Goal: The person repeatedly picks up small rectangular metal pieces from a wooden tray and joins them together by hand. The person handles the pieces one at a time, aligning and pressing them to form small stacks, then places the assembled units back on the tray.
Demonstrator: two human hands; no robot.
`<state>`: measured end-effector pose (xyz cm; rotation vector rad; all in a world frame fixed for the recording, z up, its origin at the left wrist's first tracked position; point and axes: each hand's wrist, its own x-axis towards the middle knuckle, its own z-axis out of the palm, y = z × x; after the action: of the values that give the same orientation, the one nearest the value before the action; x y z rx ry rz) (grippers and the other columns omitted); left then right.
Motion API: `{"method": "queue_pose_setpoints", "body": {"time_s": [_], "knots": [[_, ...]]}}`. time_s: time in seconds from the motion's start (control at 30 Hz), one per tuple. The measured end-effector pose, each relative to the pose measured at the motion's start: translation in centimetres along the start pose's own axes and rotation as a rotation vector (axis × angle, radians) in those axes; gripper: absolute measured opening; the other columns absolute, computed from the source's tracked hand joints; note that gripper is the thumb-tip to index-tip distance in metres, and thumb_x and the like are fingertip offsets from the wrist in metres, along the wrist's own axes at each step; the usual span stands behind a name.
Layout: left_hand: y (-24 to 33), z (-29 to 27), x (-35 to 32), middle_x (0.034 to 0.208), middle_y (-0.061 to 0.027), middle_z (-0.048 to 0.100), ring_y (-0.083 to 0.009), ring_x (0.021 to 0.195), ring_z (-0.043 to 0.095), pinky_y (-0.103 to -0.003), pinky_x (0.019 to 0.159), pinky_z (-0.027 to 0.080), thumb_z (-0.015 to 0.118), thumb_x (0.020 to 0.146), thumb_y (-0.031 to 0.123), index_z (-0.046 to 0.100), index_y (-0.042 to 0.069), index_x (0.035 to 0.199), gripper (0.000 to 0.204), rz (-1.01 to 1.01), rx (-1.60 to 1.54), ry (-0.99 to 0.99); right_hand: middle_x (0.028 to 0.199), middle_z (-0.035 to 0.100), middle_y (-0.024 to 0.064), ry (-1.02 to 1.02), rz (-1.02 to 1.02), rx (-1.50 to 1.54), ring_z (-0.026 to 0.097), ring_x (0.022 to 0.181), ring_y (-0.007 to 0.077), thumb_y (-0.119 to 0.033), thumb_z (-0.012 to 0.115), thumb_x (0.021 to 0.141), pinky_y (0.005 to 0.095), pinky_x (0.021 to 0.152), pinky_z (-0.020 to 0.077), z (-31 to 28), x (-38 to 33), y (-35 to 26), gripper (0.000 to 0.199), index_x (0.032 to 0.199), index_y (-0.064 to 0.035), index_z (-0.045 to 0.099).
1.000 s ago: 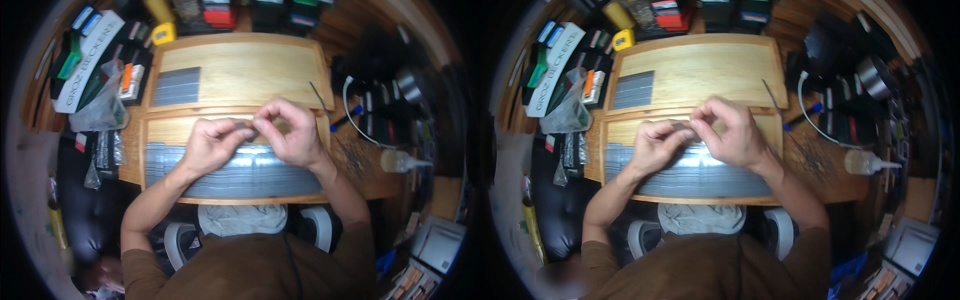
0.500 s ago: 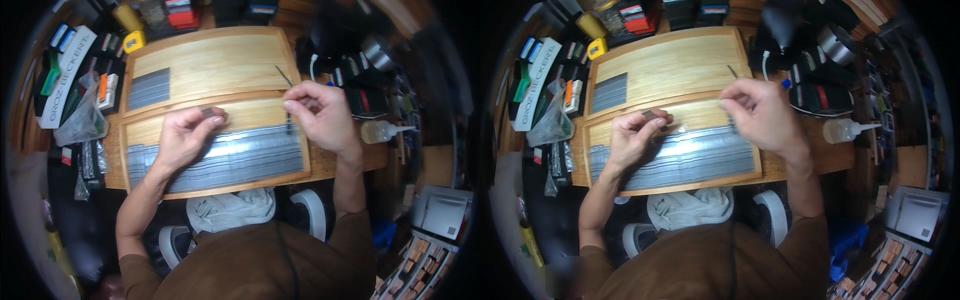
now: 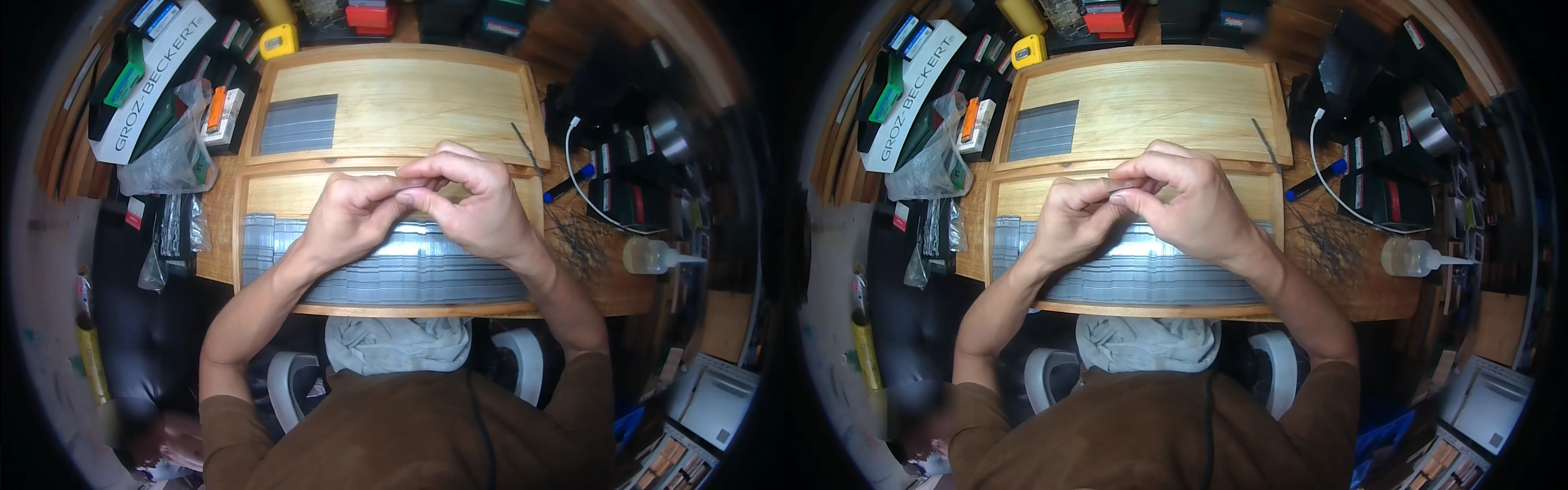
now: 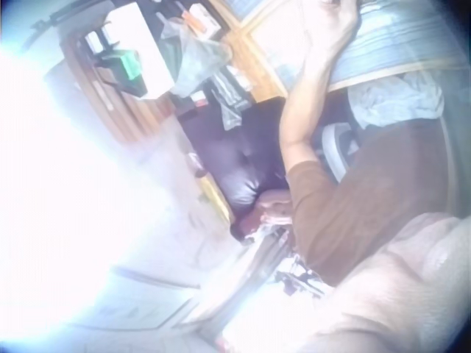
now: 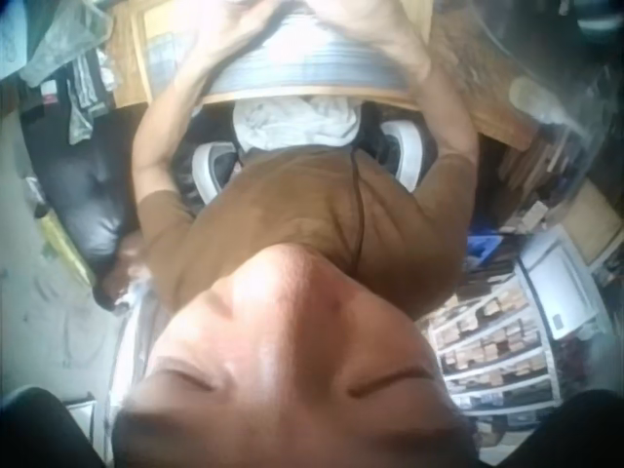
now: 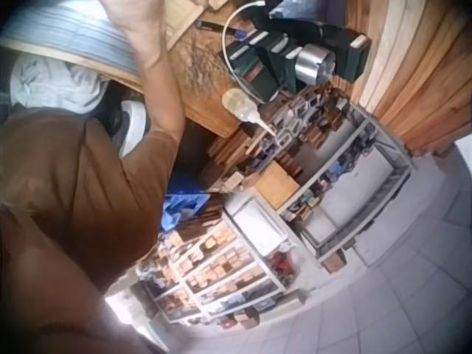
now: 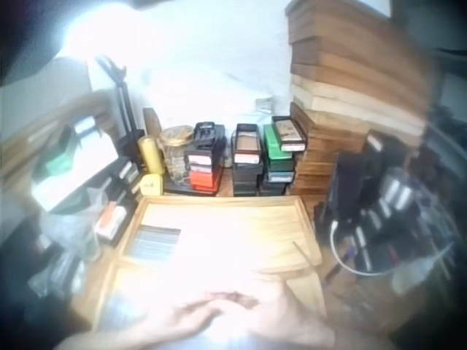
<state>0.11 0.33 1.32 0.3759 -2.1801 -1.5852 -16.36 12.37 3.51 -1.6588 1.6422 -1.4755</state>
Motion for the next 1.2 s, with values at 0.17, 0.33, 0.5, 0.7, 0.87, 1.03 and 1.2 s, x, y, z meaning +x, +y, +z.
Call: {"method": "queue_pose_setpoints", "body": {"time_s": [0.17,0.33,0.5,0.7,0.87,1.03,1.2], "knots": [[-0.4,0.1,0.2,0.092,-0.0112,0.079,-0.0104,0.085,0.072,-0.024,0.072,0.058,0.069,0.1,0.004,0.076,-0.003,0.117,0.02,-0.007,-0.016,-0.016,0.09,0.07,0.0073,-0.01,0.106,0.15,0.066,0.077,0.0134,0.001,0.081,0.085,0.0244,0.068,0.0529,0.2,0.3,0.4,0.012,0.098,0.0006,0.081],[-0.9,-0.2,0.4,0.096,-0.0101,0.079,-0.0094,0.088,0.071,-0.023,0.075,0.058,0.067,0.101,0.003,0.075,-0.007,0.116,0.02,-0.093,-0.126,-0.06,0.089,0.069,0.0046,-0.003,0.132,0.224,0.063,0.076,0.0088,0.001,0.082,0.085,0.023,0.065,0.0509,0.7,0.3,1.3,0.012,0.096,0.0008,0.08],[-1.6,-0.6,0.4,0.097,-0.0106,0.079,-0.0092,0.09,0.07,-0.023,0.077,0.058,0.067,0.101,0.003,0.075,-0.006,0.118,0.021,-0.127,-0.04,-0.112,0.087,0.068,0.0037,0.014,0.089,0.227,0.061,0.072,0.0079,0.002,0.082,0.084,0.0224,0.063,0.0498,0.8,0.0,1.9,0.012,0.096,0.0001,0.081],[-1.3,-0.1,0.6,0.08,-0.0112,0.078,-0.0098,0.071,0.071,-0.025,0.064,0.055,0.069,0.099,0.007,0.08,0.001,0.11,0.016,-0.024,-0.054,-0.063,0.087,0.068,0.0031,0.041,0.04,0.258,0.061,0.072,0.0073,0.001,0.083,0.084,0.0208,0.062,0.0491,1.2,-0.5,2.7,0.013,0.097,-0.0013,0.081],[-1.2,0.0,0.5,0.084,-0.0123,0.079,-0.0116,0.076,0.073,-0.026,0.067,0.057,0.071,0.099,0.007,0.079,0.0,0.11,0.016,-0.028,-0.075,-0.047,0.088,0.068,0.0037,0.074,0.029,0.249,0.063,0.074,0.0084,0.001,0.082,0.086,0.0216,0.063,0.0512,1.5,-0.6,2.1,0.012,0.098,-0.0013,0.081],[-0.4,-0.4,0.7,0.1,-0.0125,0.08,-0.0095,0.092,0.072,-0.024,0.078,0.059,0.072,0.099,0.006,0.075,-0.003,0.12,0.023,-0.119,-0.115,-0.096,0.09,0.069,0.0048,0.076,0.004,0.216,0.065,0.076,0.0096,0.001,0.081,0.087,0.022,0.063,0.0528,1.4,-0.6,2.4,0.011,0.098,0.0,0.08],[0.1,-0.7,0.8,0.098,-0.0125,0.08,-0.0101,0.091,0.073,-0.024,0.077,0.059,0.074,0.098,0.008,0.076,-0.002,0.119,0.024,-0.128,-0.054,-0.114,0.09,0.07,0.0051,0.075,-0.003,0.208,0.065,0.076,0.0101,0.001,0.082,0.086,0.022,0.063,0.0532,1.3,-0.5,2.4,0.011,0.097,0.0004,0.08]]}}
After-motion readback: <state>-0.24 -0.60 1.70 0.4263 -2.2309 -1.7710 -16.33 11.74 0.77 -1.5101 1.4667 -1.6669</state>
